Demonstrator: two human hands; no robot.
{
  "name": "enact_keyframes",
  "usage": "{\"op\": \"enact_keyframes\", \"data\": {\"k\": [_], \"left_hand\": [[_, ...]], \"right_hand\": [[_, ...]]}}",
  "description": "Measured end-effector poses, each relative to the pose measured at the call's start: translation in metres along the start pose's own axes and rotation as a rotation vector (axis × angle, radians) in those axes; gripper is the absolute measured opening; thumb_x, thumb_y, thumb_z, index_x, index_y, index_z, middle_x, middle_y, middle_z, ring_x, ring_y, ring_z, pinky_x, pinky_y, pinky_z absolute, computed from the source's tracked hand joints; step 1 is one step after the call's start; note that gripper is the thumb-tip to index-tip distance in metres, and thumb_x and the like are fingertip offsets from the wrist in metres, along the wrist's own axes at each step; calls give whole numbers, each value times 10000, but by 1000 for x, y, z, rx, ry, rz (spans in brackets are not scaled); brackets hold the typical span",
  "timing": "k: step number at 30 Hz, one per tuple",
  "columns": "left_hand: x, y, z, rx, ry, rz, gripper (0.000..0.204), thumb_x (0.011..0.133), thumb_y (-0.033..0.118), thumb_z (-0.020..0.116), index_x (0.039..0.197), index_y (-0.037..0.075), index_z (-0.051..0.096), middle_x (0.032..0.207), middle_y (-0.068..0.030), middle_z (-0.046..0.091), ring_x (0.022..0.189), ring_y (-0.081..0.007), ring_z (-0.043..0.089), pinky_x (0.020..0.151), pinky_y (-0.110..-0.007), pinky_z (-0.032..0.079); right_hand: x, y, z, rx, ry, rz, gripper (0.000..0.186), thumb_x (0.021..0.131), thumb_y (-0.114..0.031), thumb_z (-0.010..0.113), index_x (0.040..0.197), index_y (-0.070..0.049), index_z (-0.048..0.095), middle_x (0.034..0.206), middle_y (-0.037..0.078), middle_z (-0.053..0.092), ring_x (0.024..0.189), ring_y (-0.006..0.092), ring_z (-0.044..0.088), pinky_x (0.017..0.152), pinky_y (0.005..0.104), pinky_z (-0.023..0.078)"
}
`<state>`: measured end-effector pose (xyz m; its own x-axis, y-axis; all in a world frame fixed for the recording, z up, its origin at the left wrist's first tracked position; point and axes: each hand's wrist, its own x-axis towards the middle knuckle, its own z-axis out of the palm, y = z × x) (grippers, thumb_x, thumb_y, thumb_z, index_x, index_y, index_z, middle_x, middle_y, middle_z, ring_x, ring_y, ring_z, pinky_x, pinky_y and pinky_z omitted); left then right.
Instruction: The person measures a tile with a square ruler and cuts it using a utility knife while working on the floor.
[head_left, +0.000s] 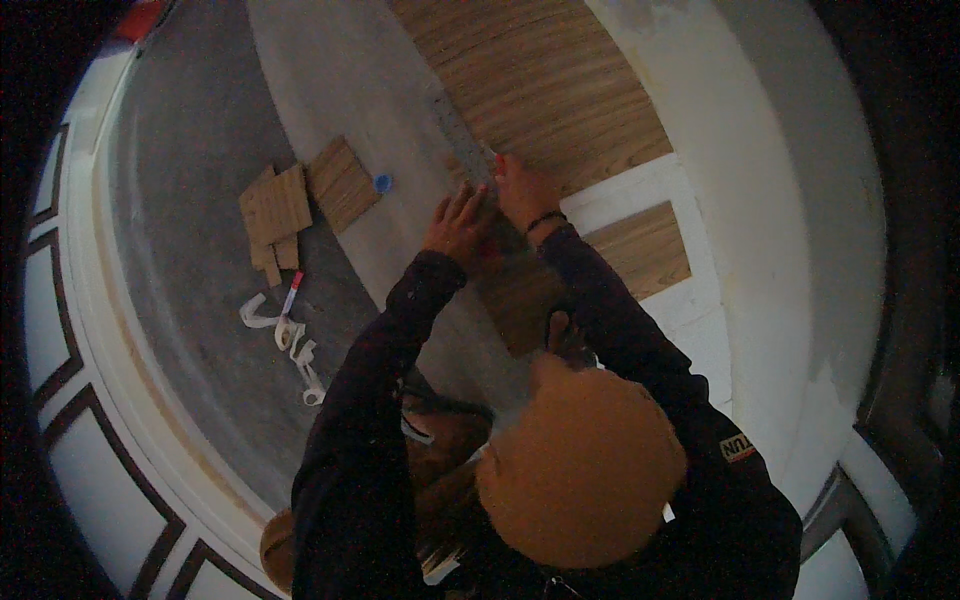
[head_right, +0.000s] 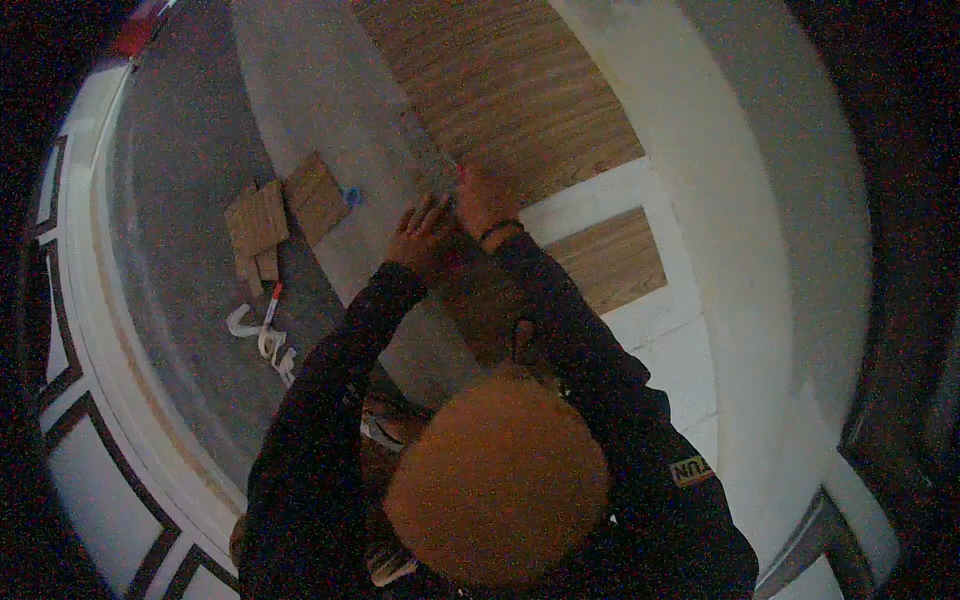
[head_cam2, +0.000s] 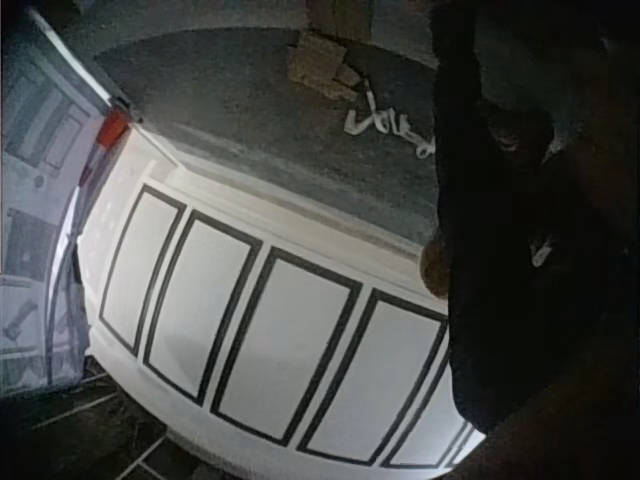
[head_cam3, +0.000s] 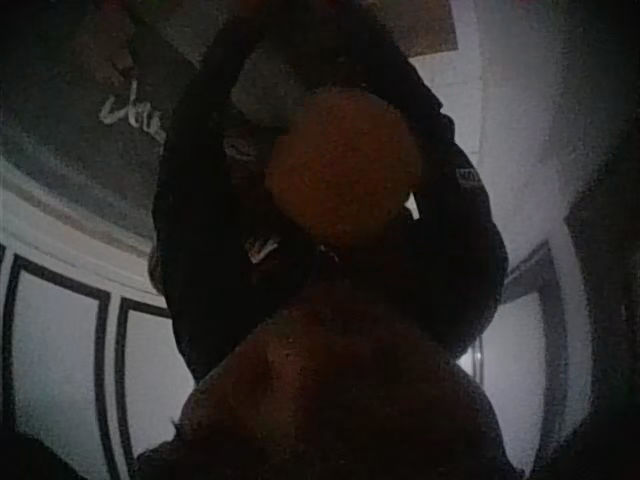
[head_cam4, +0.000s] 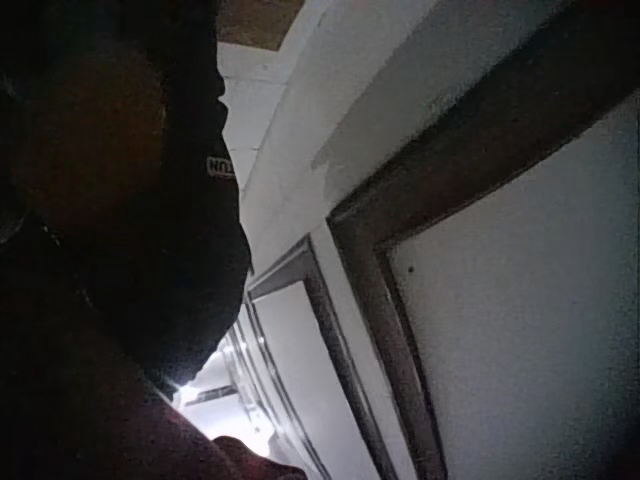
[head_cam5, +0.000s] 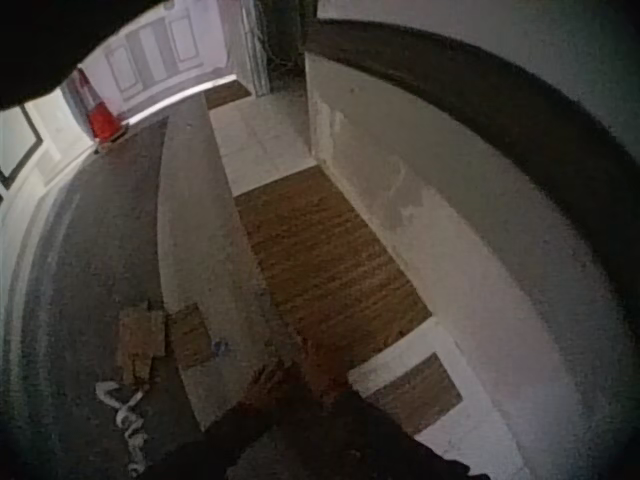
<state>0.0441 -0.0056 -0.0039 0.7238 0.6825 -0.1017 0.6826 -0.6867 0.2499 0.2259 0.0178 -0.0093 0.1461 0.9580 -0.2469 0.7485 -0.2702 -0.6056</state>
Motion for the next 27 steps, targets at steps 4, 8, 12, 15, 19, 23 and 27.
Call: {"op": "enact_keyframes", "data": {"k": [4,8,12,15,19,23,27], "left_hand": [[-12,-10,6,-32,16,-14,844,678,517,799,1408,189,530,1594,-109,317,1478,-367,268,1145,-568,289],[-5,9,-3,-47,-73,-36,893,691,515,794,1449,168,471,1584,-97,333,1480,-347,270,1149,-562,285],[-2,1,0,-16,-89,-76,945,687,506,804,1476,146,427,1579,-92,342,1479,-328,274,1158,-554,276],[-10,3,-7,-52,-109,-103,993,678,521,803,1494,129,393,1572,-88,356,1476,-318,281,1165,-549,268],[-9,-1,-16,-83,-49,-94,984,667,549,782,1469,105,423,1560,-84,381,1457,-308,313,1139,-548,299],[0,-10,-15,-51,-3,-7,877,664,493,771,1399,93,509,1531,-84,421,1432,-300,356,1080,-521,361],[6,-16,-15,9,-267,-61,920,724,561,770,1458,111,446,1580,-99,360,1455,-296,337,1123,-543,310]], "right_hand": [[2,-14,14,7,-35,-51,293,962,-314,571,1173,-111,569,944,225,701,888,467,657,748,571,504],[7,10,25,-5,-1,25,275,966,-272,549,1186,-107,562,1014,256,681,949,487,635,788,580,500],[16,1,28,-60,264,-231,296,969,-242,514,1206,-68,551,1116,269,651,1019,492,615,835,575,495],[6,-1,28,-76,127,-242,312,960,-221,518,1216,-43,539,1130,266,647,1030,494,611,848,568,493],[3,-19,16,-54,24,-77,337,953,-203,524,1246,-38,512,1132,270,646,1044,497,605,859,562,493],[7,-29,3,-12,-59,-9,363,953,-190,517,1286,-48,490,1133,278,643,1050,491,604,867,568,490],[-5,-49,-4,-35,25,-259,356,961,-162,504,1296,-48,477,1129,293,637,1039,491,601,859,578,483]]}}
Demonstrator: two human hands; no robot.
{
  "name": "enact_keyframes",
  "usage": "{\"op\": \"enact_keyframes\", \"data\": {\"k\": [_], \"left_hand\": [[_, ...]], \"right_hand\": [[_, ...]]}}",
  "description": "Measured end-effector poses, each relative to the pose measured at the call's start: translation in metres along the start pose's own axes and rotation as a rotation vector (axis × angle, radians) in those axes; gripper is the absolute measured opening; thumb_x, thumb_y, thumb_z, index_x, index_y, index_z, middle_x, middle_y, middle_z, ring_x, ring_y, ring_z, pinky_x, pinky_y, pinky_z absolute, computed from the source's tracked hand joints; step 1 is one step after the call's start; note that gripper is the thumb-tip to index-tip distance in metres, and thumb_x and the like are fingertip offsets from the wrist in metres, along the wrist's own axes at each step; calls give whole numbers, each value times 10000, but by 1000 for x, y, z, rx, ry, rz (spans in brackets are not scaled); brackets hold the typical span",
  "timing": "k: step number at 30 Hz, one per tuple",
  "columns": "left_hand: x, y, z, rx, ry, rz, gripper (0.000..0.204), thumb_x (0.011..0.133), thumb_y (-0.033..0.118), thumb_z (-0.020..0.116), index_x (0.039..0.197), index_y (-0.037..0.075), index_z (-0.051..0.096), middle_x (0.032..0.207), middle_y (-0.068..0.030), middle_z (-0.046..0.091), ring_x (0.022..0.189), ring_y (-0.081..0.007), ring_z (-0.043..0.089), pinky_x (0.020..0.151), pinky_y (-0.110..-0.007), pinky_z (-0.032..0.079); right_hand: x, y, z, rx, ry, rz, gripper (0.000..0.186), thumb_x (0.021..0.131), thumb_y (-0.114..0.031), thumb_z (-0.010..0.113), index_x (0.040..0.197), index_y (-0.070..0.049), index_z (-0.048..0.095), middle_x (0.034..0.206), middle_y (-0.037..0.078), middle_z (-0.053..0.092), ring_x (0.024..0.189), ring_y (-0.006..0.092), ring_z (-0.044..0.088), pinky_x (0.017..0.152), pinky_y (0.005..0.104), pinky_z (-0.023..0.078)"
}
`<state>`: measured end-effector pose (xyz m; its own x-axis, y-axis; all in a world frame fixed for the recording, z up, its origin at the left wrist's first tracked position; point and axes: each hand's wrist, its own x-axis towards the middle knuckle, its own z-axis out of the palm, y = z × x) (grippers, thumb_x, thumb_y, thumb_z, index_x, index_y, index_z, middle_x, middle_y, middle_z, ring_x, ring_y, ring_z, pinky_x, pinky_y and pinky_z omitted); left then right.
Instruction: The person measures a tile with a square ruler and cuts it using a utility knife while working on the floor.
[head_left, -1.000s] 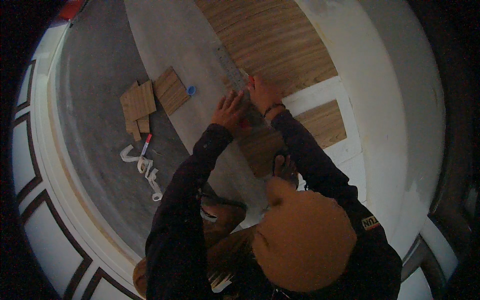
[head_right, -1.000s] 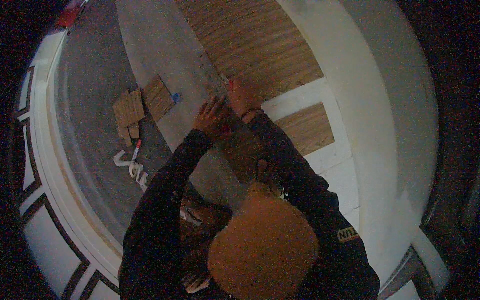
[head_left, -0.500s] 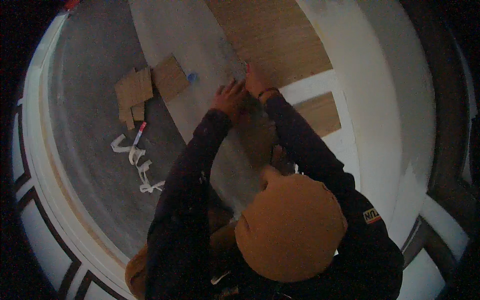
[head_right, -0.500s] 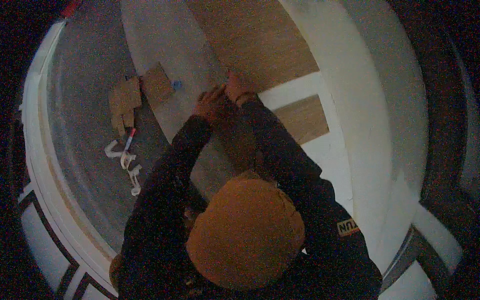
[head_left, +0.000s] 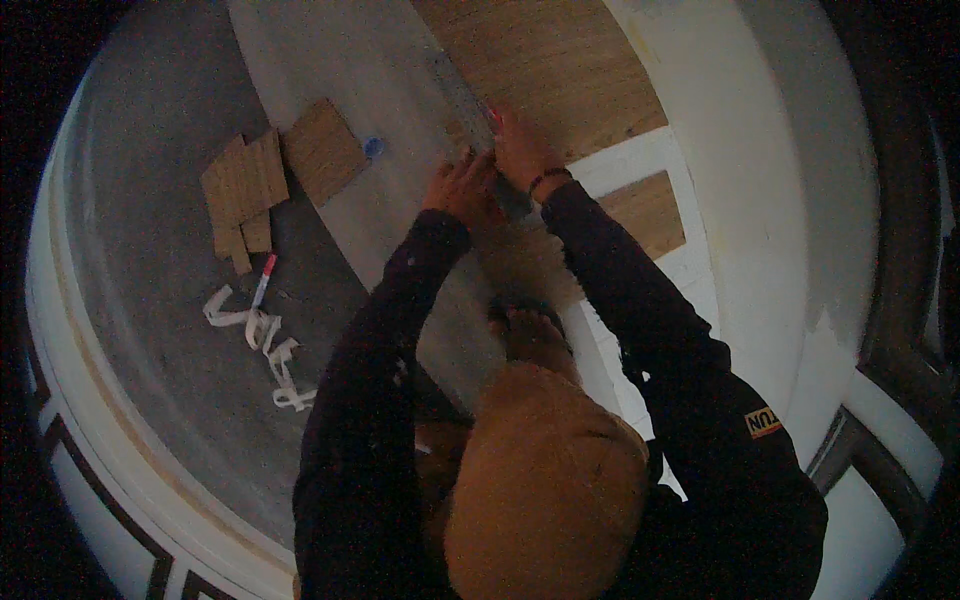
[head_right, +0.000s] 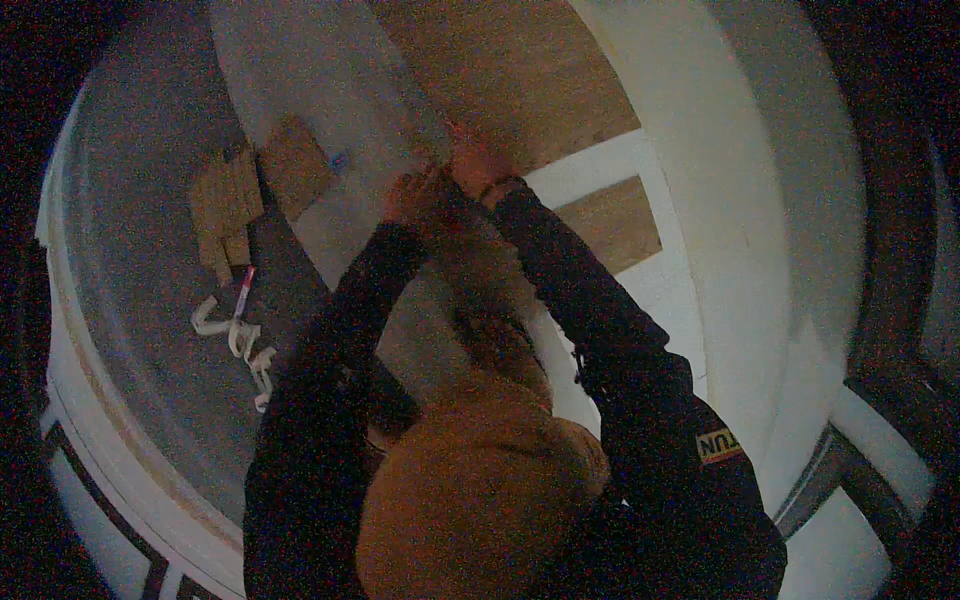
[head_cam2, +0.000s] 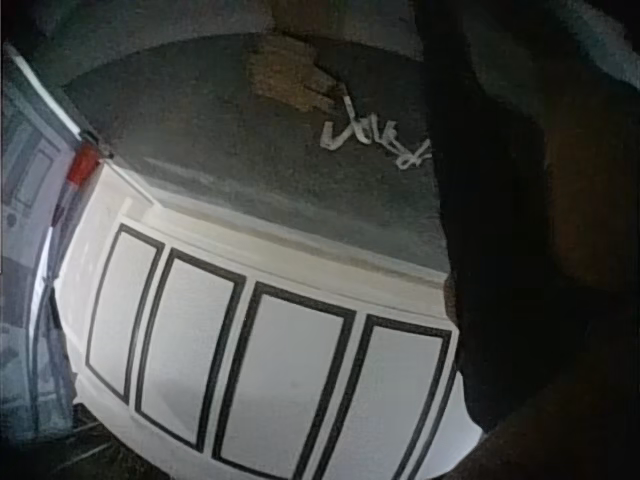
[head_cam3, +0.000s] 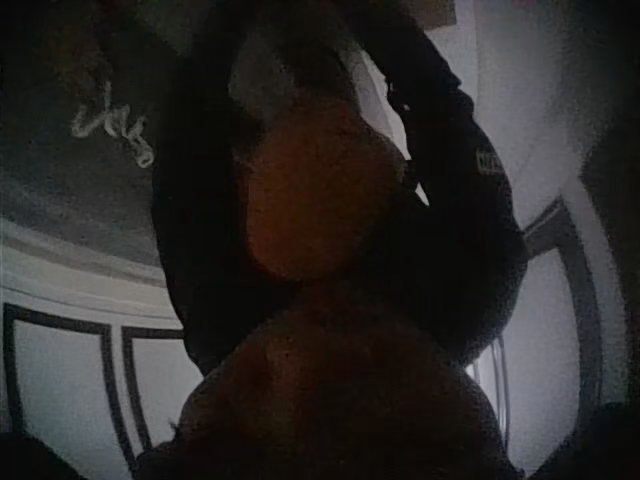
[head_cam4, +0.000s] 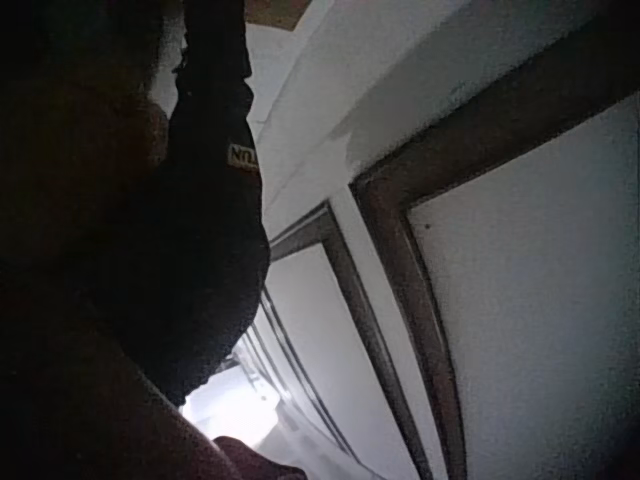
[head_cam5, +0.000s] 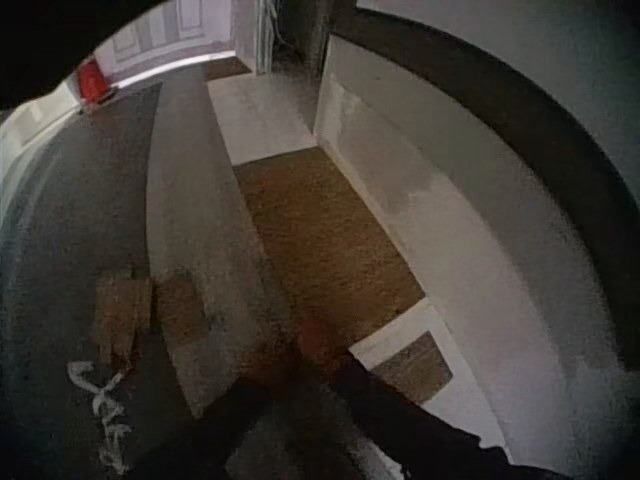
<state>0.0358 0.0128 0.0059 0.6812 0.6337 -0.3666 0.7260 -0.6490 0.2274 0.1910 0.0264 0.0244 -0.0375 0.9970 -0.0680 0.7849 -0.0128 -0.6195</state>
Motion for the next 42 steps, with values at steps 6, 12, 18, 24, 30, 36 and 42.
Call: {"op": "enact_keyframes", "data": {"k": [6,12,18,24,30,36,42], "left_hand": [[4,-2,27,-121,190,5,835,745,516,767,1434,141,483,1565,-139,367,1429,-349,366,1107,-556,344],[14,25,-3,-258,338,122,859,619,411,819,1377,132,527,1554,-147,350,1412,-375,373,1050,-526,404],[6,18,-7,-271,227,61,997,583,423,849,1445,122,448,1574,-175,312,1412,-407,356,1098,-528,372],[9,23,-4,-260,250,-7,1097,607,444,841,1509,71,341,1580,-216,288,1439,-394,327,1114,-503,365],[7,21,-6,-156,166,-33,1123,611,491,826,1529,88,321,1616,-168,256,1473,-378,272,1163,-510,303],[6,18,2,-81,221,-13,1068,602,531,815,1497,125,398,1624,-147,252,1515,-380,166,1215,-544,165],[2,8,4,-181,148,-17,1064,606,542,821,1470,71,416,1621,-159,265,1524,-377,136,1226,-535,145]], "right_hand": [[9,-5,-7,-61,-156,309,289,966,-166,514,1240,-77,487,1071,258,656,960,480,625,817,583,492],[-2,55,-2,-166,-32,103,243,965,-188,516,1174,-67,493,986,252,671,918,474,633,759,588,490],[6,29,-6,15,-75,265,248,943,-184,509,1152,-54,536,1016,256,670,921,484,631,771,579,494],[10,41,-1,-124,-46,117,251,958,-194,484,1158,-49,529,958,259,685,917,467,652,784,567,508],[10,26,-3,-25,-83,245,263,957,-222,515,1135,-31,540,965,263,688,927,470,658,798,564,518],[9,23,5,-73,-64,188,278,957,-228,534,1153,-32,526,980,273,685,942,471,659,820,562,522],[13,3,-6,-86,-211,324,296,1008,-252,456,1193,-29,516,989,278,684,944,484,653,819,567,520]]}}
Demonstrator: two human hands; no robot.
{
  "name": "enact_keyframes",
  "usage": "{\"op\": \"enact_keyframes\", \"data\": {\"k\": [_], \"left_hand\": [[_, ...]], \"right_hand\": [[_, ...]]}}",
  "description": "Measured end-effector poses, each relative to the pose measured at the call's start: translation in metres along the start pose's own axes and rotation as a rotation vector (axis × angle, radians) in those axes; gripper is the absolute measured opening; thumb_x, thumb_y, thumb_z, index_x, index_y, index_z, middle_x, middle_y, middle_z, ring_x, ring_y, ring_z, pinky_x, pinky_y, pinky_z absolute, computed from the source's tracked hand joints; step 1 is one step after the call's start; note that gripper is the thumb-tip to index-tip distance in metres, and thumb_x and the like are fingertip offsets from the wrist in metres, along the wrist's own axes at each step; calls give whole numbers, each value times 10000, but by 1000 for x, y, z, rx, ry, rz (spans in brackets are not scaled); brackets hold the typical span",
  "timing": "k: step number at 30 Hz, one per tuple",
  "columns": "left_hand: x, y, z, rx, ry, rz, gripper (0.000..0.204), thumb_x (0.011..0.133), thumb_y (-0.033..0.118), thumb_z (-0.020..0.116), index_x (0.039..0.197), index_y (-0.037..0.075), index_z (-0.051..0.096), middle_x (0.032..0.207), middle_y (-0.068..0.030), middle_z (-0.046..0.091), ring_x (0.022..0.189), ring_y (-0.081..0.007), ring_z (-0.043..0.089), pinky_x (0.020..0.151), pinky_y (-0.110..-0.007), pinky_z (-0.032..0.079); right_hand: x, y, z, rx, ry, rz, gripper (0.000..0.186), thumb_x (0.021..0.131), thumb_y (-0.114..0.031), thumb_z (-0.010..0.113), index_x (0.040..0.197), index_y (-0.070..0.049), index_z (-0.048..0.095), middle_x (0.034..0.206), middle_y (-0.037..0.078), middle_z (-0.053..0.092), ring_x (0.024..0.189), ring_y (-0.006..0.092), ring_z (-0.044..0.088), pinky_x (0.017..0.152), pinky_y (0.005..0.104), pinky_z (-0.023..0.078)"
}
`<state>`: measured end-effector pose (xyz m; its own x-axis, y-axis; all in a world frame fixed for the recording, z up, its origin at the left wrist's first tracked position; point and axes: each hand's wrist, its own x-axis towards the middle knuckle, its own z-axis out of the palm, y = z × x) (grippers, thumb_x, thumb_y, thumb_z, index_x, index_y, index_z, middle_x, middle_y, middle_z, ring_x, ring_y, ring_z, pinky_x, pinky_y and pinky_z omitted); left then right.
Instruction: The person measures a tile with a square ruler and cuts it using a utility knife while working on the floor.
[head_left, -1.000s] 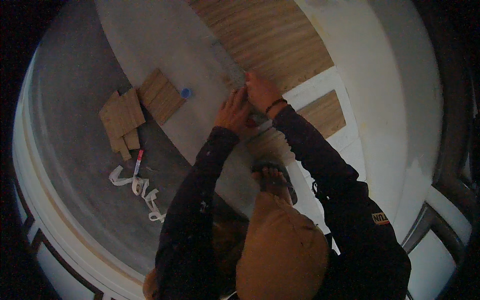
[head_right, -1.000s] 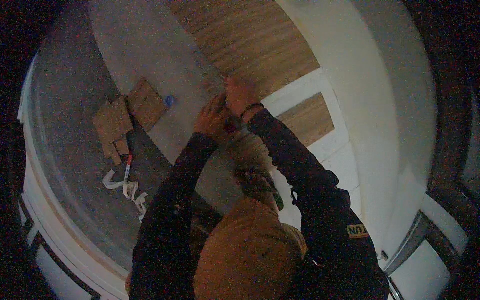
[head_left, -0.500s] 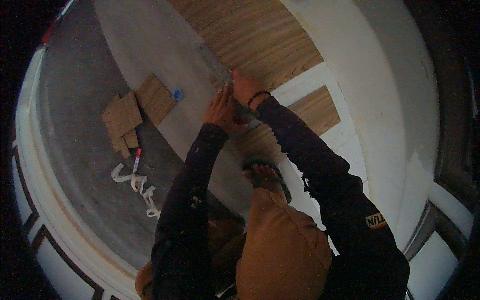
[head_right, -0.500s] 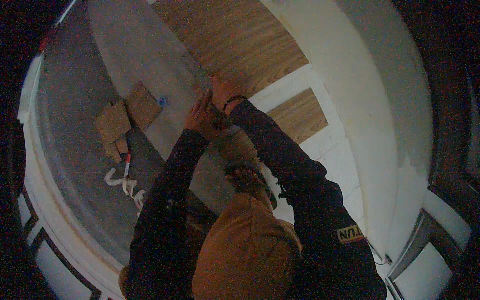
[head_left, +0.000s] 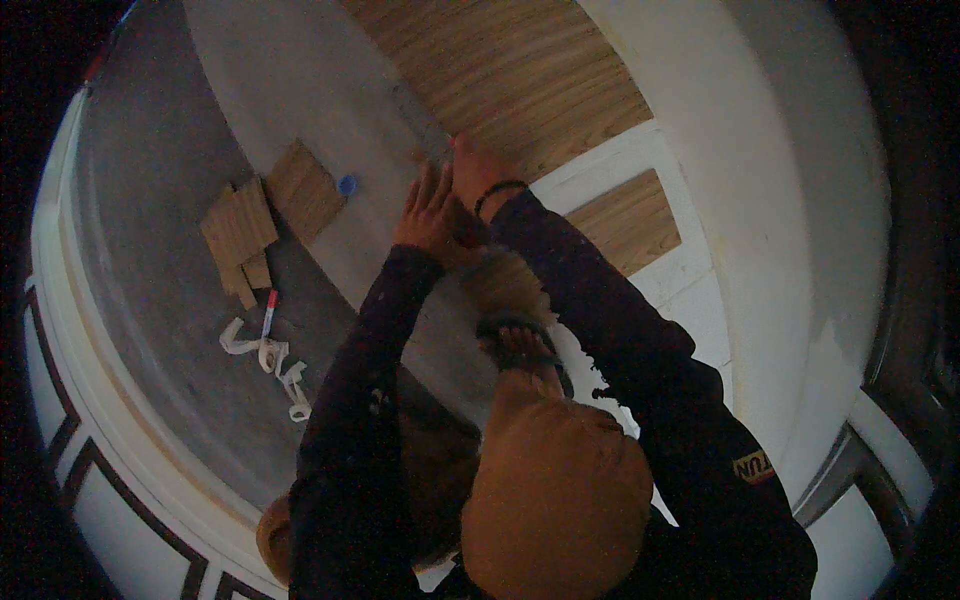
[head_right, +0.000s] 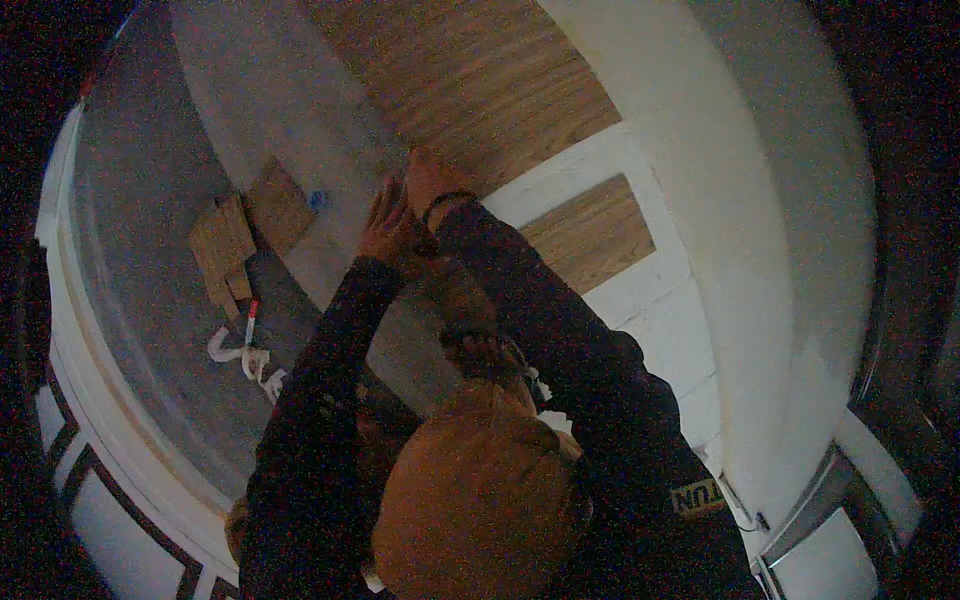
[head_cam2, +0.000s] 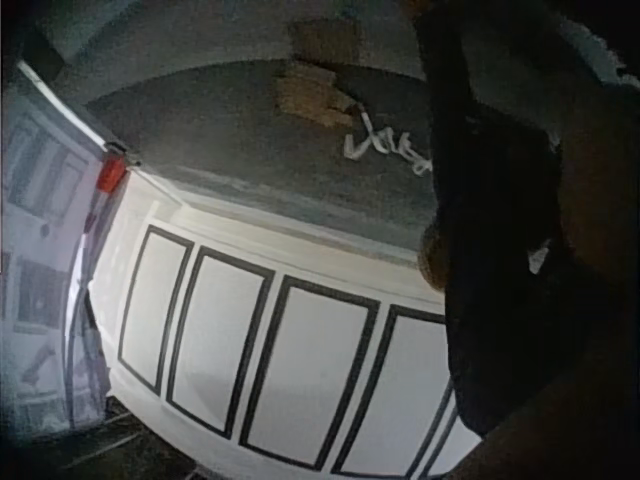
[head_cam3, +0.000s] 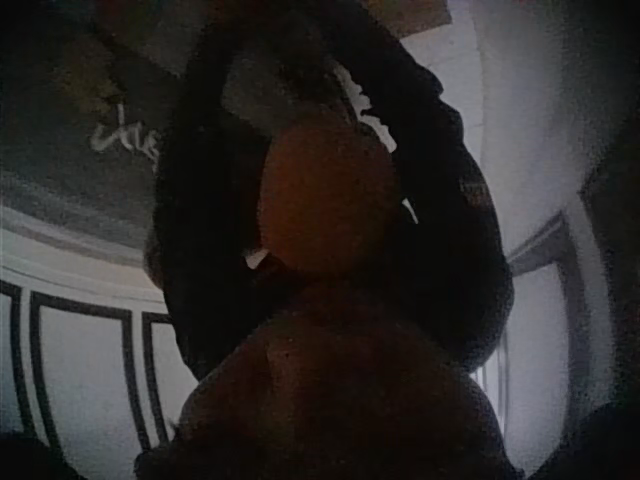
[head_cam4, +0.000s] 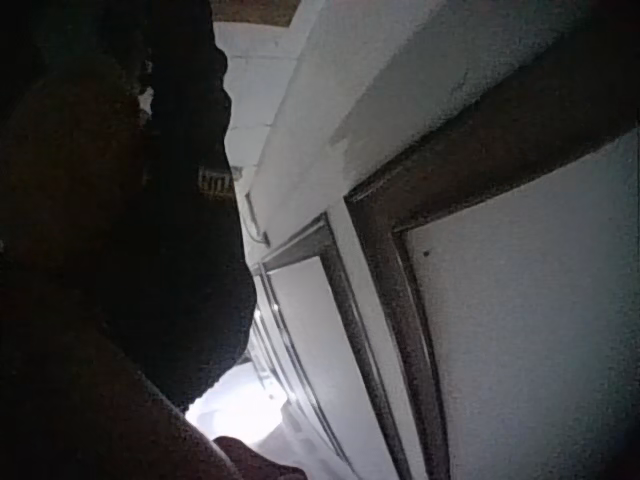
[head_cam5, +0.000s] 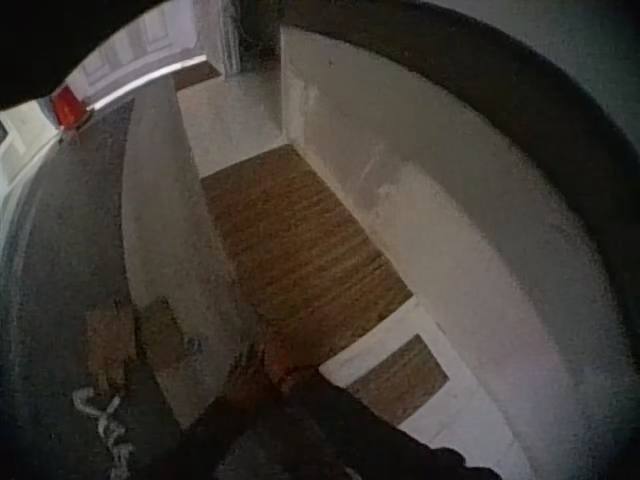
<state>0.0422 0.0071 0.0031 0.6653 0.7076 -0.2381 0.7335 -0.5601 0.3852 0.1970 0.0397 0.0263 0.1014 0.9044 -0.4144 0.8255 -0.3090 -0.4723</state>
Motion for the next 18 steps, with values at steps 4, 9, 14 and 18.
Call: {"op": "enact_keyframes", "data": {"k": [4,9,14,18], "left_hand": [[3,7,-6,-102,100,53,1060,590,516,842,1446,47,428,1628,-158,247,1525,-375,133,1228,-518,159],[2,7,-10,-95,48,20,1068,576,493,851,1440,34,425,1623,-161,258,1515,-392,160,1222,-516,189],[-5,-12,8,-67,190,102,1103,572,467,848,1483,52,385,1612,-159,282,1500,-425,185,1208,-521,234],[3,6,-3,-155,178,70,1088,586,463,840,1481,44,385,1615,-156,275,1497,-427,191,1209,-523,230]], "right_hand": [[7,13,5,56,109,-99,315,1031,-262,413,1223,-25,491,1015,302,670,951,492,647,818,580,512],[9,8,-2,34,-72,-29,338,1021,-246,436,1268,-18,455,989,314,668,942,498,647,809,587,509],[7,-1,2,7,-99,12,337,994,-246,450,1229,-48,589,1196,248,654,1064,452,647,946,573,500],[10,17,14,-103,164,-146,306,988,-236,499,1204,-20,493,948,283,688,897,496,658,774,595,517]]}}
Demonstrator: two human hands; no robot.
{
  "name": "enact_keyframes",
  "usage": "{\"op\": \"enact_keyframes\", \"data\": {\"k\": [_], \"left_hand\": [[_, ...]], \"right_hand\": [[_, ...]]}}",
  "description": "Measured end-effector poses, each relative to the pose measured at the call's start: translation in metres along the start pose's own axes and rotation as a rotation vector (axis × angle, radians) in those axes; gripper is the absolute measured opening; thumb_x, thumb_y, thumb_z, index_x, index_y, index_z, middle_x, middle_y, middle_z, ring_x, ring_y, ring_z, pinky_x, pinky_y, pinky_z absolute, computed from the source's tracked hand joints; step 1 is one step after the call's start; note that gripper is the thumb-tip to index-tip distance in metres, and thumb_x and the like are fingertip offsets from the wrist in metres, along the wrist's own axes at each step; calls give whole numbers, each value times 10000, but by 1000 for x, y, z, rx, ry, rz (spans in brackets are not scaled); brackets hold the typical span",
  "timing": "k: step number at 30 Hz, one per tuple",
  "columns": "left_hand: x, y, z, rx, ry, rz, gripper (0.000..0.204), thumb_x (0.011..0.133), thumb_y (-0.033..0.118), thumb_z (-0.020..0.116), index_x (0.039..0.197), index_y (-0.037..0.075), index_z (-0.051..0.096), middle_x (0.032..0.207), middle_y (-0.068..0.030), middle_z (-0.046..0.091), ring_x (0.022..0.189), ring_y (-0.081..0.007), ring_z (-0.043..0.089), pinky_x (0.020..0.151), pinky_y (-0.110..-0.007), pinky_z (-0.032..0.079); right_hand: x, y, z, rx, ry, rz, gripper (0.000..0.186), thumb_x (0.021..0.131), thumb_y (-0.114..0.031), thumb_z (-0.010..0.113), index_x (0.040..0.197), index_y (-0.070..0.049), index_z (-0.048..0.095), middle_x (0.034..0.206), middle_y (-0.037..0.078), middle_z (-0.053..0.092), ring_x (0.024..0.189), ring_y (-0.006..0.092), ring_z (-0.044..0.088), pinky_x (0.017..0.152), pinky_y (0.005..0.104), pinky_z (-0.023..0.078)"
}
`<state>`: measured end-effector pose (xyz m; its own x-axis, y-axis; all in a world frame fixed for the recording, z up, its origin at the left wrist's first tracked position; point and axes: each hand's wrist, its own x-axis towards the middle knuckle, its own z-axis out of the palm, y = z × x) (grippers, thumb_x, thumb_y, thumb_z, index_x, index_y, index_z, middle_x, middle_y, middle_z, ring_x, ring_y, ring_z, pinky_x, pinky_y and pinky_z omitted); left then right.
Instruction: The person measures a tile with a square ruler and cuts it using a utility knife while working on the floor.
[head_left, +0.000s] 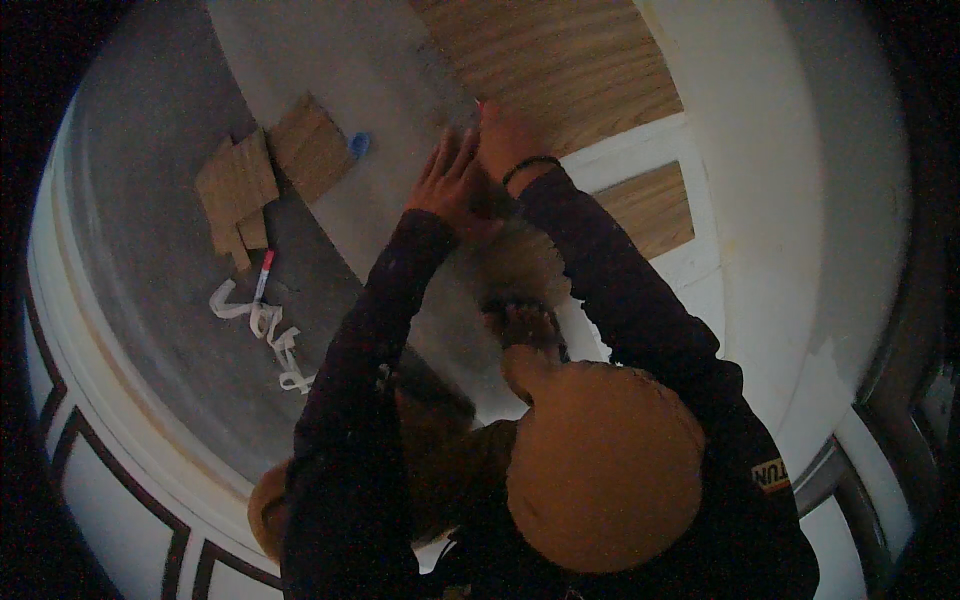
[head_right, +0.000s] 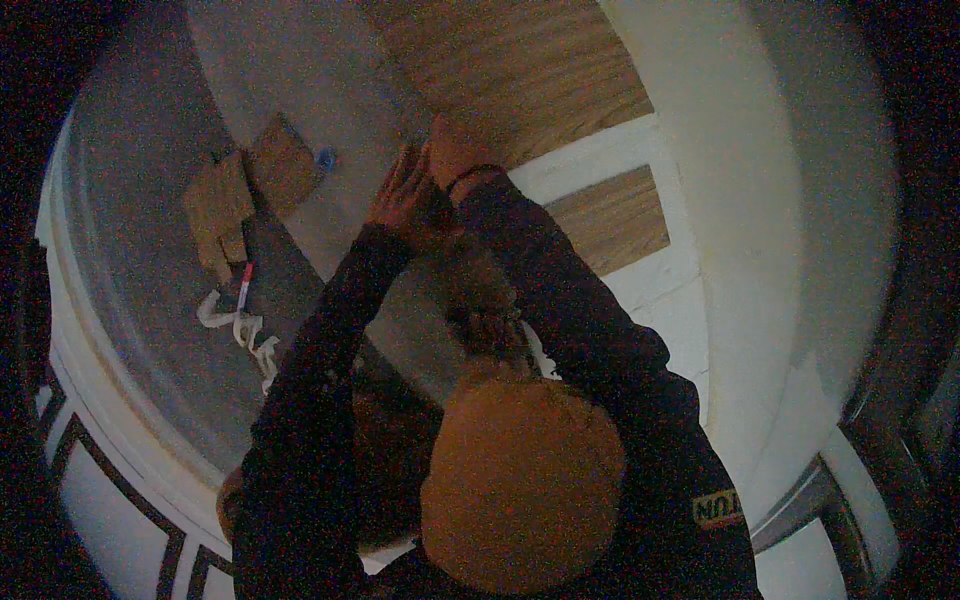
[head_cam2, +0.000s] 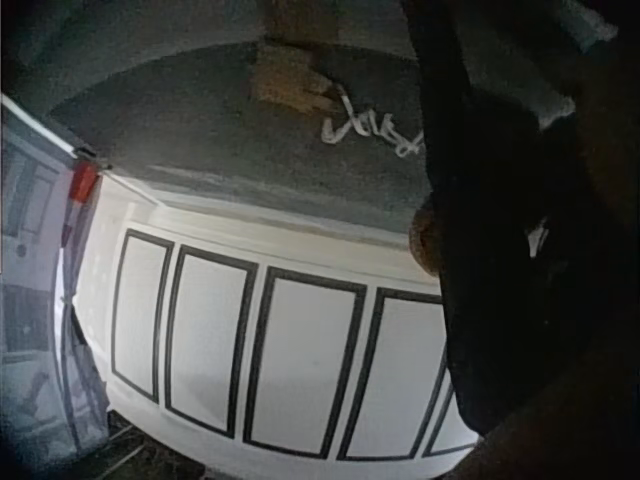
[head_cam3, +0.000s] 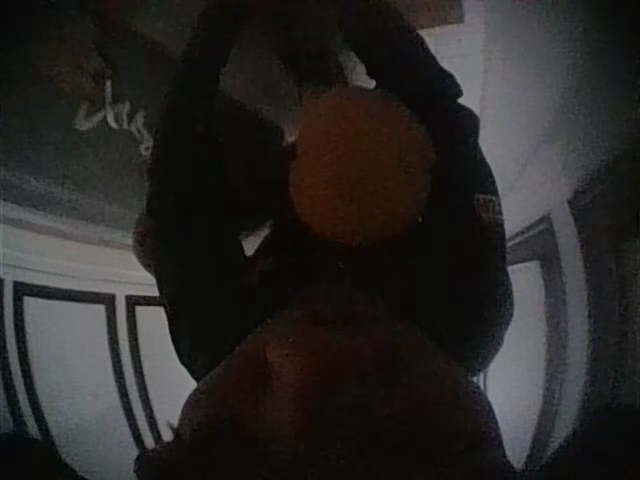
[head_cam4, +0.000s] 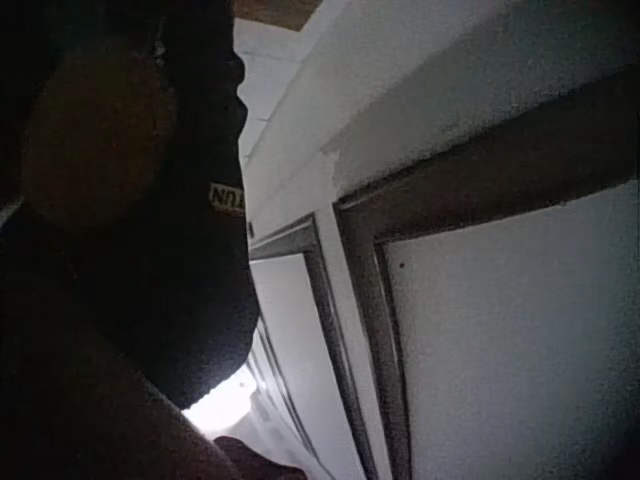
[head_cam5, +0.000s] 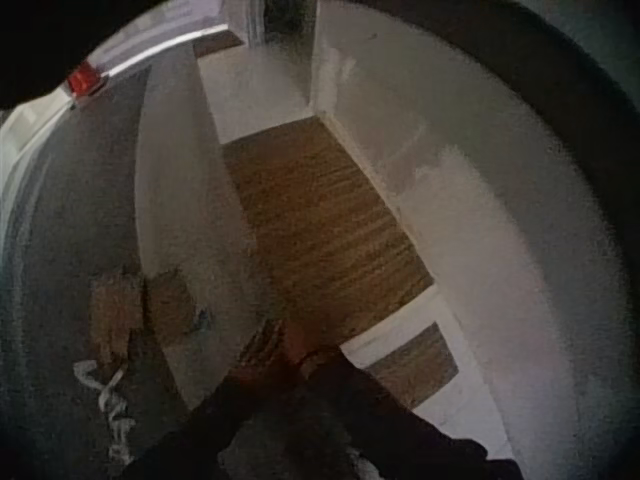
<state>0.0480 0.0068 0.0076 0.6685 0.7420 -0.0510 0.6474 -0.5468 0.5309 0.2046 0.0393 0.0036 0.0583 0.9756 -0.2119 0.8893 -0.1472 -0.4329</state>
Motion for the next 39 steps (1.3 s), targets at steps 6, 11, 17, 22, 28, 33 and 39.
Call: {"op": "enact_keyframes", "data": {"k": [6,11,17,22,28,33,39], "left_hand": [[-2,-5,0,15,-84,-29,1088,618,486,833,1496,45,366,1627,-142,248,1499,-418,190,1219,-513,211],[-5,-24,16,189,-96,12,1093,623,513,836,1497,49,373,1640,-131,219,1510,-402,168,1222,-507,200],[-6,-12,1,50,-121,-26,1060,667,526,812,1513,78,358,1654,-124,182,1524,-375,132,1225,-508,183],[-4,-17,8,132,-169,-27,1088,658,539,814,1530,96,337,1650,-122,199,1524,-374,134,1226,-507,180],[-5,-14,4,164,-164,-35,1138,627,572,828,1545,130,323,1641,-116,228,1523,-372,138,1221,-509,188],[-6,-17,11,211,-70,12,1136,616,571,833,1537,126,340,1634,-120,245,1516,-378,161,1219,-511,189],[-8,-23,20,224,-76,8,1128,603,554,837,1531,136,352,1634,-124,244,1517,-377,159,1221,-514,184]], "right_hand": [[0,-8,-10,161,-145,97,343,1001,-210,435,1245,-10,569,1129,274,665,1024,446,663,875,536,543],[-1,-16,-17,66,-186,119,308,995,-236,471,1199,-18,548,1051,289,673,973,469,660,829,556,536],[-2,-2,2,132,-77,42,300,996,-283,513,1163,-34,517,1009,293,678,970,498,642,804,592,516],[2,-1,12,241,0,70,315,995,-291,511,1211,-61,516,1023,277,679,994,521,620,814,596,509],[-1,-6,-3,101,-128,124,300,987,-272,509,1227,-92,511,1009,292,674,974,513,633,814,603,504],[-3,-5,-2,117,-76,83,264,975,-250,506,1175,-78,510,960,292,683,916,505,650,789,609,512],[-2,-5,-1,95,-106,119,260,977,-250,511,1166,-72,509,960,292,683,912,502,650,772,606,510]]}}
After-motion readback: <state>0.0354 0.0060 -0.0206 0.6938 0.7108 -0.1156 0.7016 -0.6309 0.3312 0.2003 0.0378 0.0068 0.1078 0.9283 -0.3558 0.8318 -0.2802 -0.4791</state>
